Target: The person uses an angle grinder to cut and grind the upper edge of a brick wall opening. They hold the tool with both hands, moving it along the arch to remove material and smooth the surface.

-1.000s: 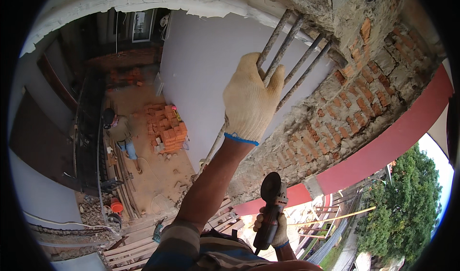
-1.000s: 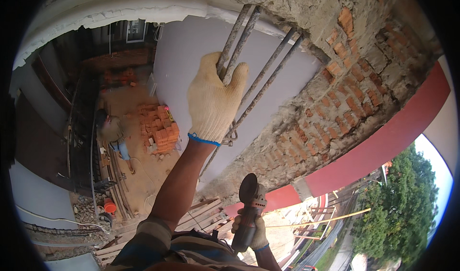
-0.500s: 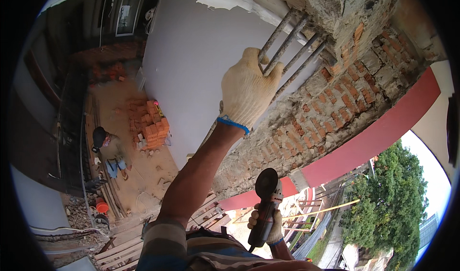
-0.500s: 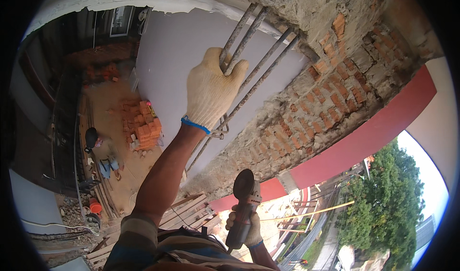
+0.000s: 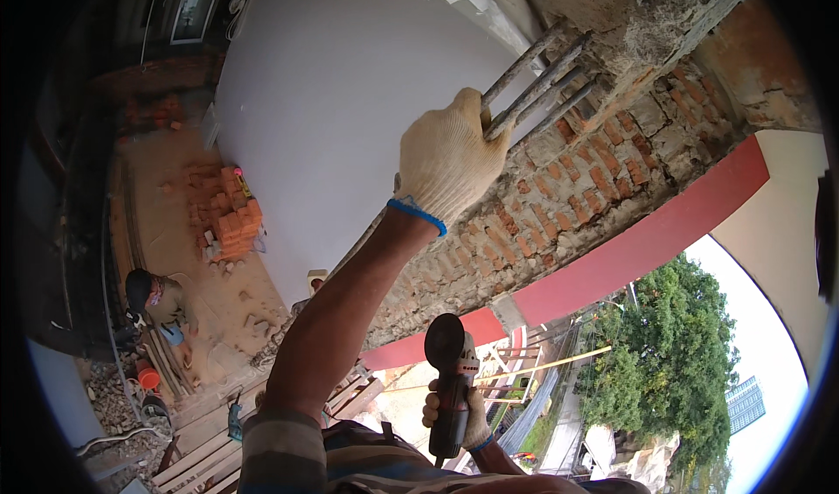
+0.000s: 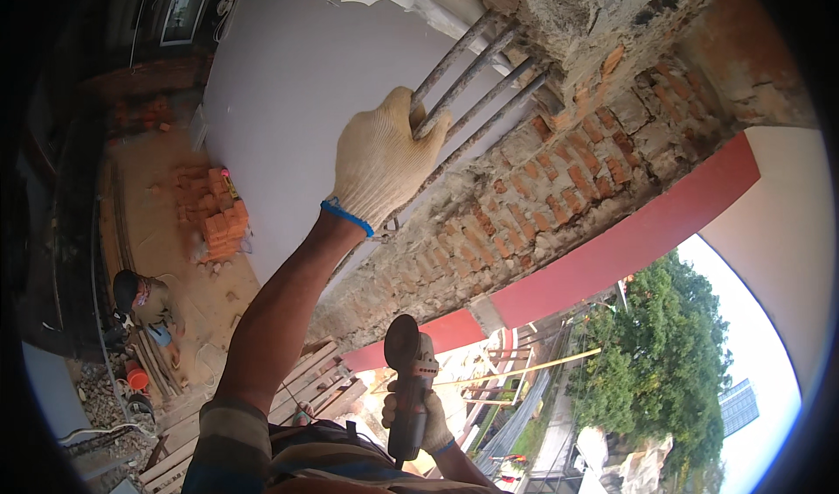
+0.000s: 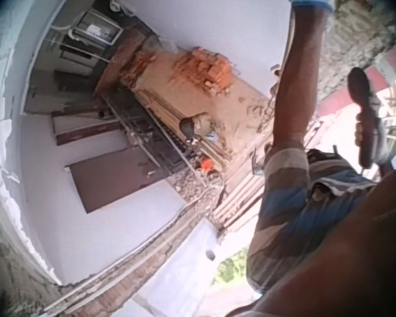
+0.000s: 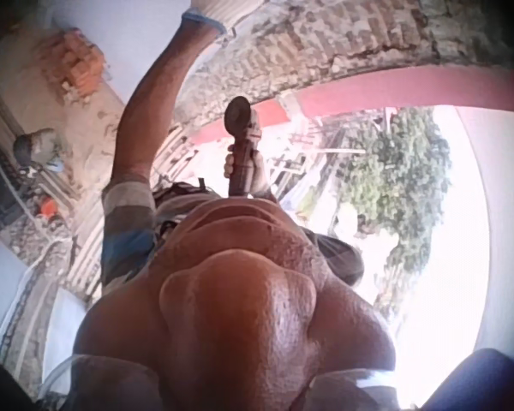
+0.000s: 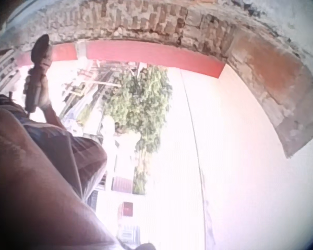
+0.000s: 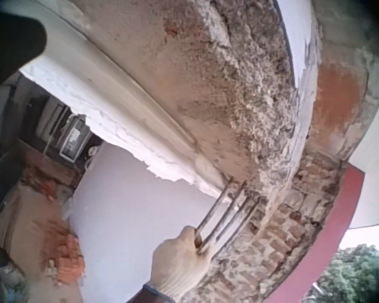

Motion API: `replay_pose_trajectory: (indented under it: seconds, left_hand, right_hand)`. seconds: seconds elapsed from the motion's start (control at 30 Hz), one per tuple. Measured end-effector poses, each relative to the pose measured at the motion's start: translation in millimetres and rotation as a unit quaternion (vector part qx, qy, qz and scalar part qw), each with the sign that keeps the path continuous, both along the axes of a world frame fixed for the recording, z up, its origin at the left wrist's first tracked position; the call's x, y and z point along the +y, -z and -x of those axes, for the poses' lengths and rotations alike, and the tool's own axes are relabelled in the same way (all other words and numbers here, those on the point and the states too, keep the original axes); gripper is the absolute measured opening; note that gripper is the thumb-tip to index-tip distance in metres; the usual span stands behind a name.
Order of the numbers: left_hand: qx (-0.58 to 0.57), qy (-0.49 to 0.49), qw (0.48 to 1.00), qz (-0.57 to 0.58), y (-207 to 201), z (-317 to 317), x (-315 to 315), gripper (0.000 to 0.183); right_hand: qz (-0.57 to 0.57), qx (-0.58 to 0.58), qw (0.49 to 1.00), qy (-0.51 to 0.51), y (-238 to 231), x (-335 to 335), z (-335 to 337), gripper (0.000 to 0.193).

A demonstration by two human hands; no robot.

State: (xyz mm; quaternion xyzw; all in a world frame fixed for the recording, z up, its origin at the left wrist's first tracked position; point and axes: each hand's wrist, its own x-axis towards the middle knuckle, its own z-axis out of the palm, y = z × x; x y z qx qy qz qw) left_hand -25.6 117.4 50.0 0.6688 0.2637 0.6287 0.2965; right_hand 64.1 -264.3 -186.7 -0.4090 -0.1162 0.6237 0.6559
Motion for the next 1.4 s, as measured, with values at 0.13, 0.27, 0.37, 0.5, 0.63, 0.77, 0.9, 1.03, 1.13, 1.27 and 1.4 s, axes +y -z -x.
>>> replay_pose_trajectory:
  seconds: [0.13,0.27,0.37,0.5,0.63,0.77,0.9,1.03,1.13,1.27,1.4]
  left_hand:
    - [-0.022,-0.006,1.000,-0.015,2.9,-2.8,1.0,0.038]
    - [-0.017,0.033,0.999,-0.009,3.1,3.0,0.0,0.036]
    - [-0.023,0.098,0.995,0.010,-1.4,9.6,0.3,0.038]
    - [0.047,0.156,0.987,-0.004,-2.1,20.3,10.5,0.043]
    - [0.023,0.308,0.951,-0.025,5.3,26.0,42.3,0.053]
    - [-0.070,0.588,0.804,0.043,6.2,11.3,61.1,0.051]
    - [-0.057,0.785,0.609,0.097,-1.4,1.5,76.5,0.045]
    - [-0.026,0.814,0.575,0.084,-2.7,-1.9,75.8,0.049]
    - [-0.011,0.772,0.629,0.088,-1.0,-1.5,71.3,0.057]
    - [0.009,0.775,0.629,0.063,-5.4,-3.9,74.0,0.059]
    - [0.011,0.778,0.627,0.049,-6.5,-0.8,76.1,0.057]
  right_hand:
    - [0.007,-0.006,1.000,0.008,-0.5,-0.2,9.9,0.088]
    - [-0.027,0.058,0.998,0.016,0.2,4.0,16.4,0.089]
    - [-0.001,0.008,1.000,0.023,-1.6,7.2,21.8,0.088]
    - [-0.002,-0.006,1.000,0.014,-3.4,10.1,29.5,0.088]
    - [-0.002,-0.013,1.000,0.015,-2.6,9.4,35.3,0.088]
    - [0.006,-0.011,1.000,0.019,-0.9,8.8,39.4,0.089]
    - [0.015,-0.014,1.000,0.024,-2.1,6.8,42.9,0.089]
    - [0.018,-0.019,0.999,0.030,-3.8,2.5,44.2,0.088]
    - [0.024,-0.015,0.999,0.035,-3.5,-2.3,45.4,0.088]
    - [0.024,0.002,0.998,0.061,-4.4,-7.0,46.7,0.088]
    - [0.021,-0.014,0.997,0.069,-5.2,-7.8,49.4,0.088]
